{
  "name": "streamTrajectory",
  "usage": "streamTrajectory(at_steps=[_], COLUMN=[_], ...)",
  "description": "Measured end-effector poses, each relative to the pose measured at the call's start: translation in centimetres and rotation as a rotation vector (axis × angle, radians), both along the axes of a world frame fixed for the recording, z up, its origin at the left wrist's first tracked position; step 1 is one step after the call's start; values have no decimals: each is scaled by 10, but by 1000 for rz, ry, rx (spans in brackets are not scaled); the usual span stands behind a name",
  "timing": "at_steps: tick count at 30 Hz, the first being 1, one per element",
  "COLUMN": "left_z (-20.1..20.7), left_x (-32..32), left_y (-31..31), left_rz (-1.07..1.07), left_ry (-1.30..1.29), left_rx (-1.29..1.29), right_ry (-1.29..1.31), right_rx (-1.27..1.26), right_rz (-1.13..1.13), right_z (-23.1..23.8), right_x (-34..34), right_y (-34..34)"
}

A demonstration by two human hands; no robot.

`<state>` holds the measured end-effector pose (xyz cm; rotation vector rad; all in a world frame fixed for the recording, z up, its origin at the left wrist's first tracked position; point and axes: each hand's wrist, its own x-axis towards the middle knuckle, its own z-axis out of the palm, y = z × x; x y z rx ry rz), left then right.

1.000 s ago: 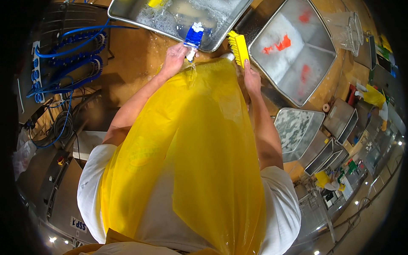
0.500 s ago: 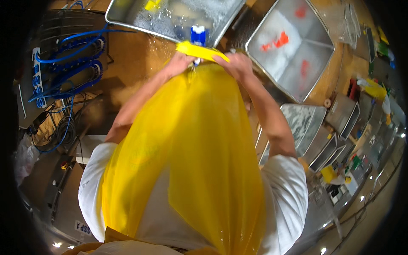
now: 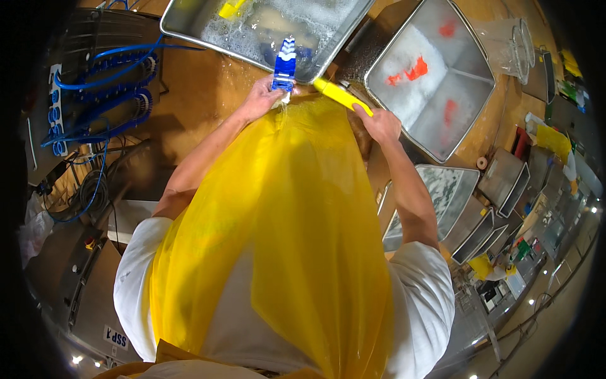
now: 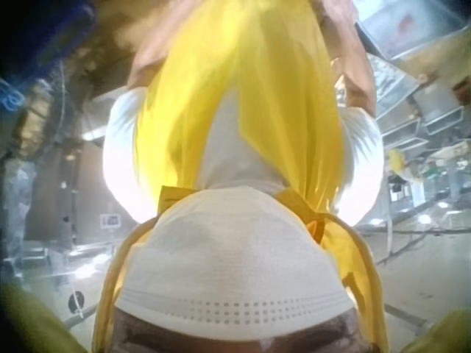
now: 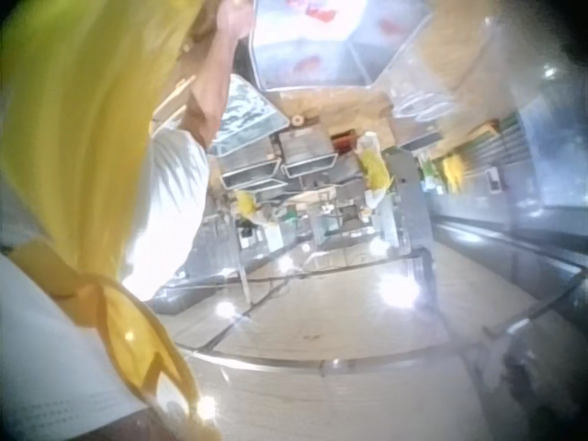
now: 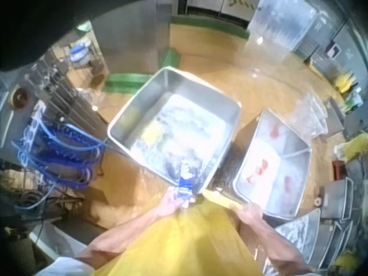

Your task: The person scrubs a small blue and white plastic part with a yellow brush over a metal sink filled with soapy water. The person repeatedly rinses the part and continues scrubbing it throughout the clip.

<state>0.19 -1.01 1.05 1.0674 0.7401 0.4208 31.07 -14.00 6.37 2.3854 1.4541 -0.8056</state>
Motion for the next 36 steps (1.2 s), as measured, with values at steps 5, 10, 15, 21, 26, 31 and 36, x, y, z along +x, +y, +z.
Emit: streamTrajectory(at_steps=[5, 10, 15, 21, 26, 31, 36], left_z=[-3, -1, 6, 13, 5, 2, 13], left_x=[11, -2, -8, 2, 0, 4, -5], left_y=[-6, -3, -9, -1, -6, 0, -4], left_rz=[132, 190, 146, 54, 53, 87, 81], left_ry=[68, -13, 39, 2, -45, -44, -12], left_rx=[63, -4, -202, -16, -71, 88, -105], right_ry=[276, 55, 367, 210, 170, 140, 88], right_rx=[331, -234, 96, 179, 69, 136, 140], right_rz=[126, 34, -395, 185, 81, 191, -21], right_z=[28, -12, 19, -7, 47, -4, 15], right_x=[-94, 0, -36, -32, -44, -37, 4], right_y=[59, 22, 44, 50, 59, 48, 5])
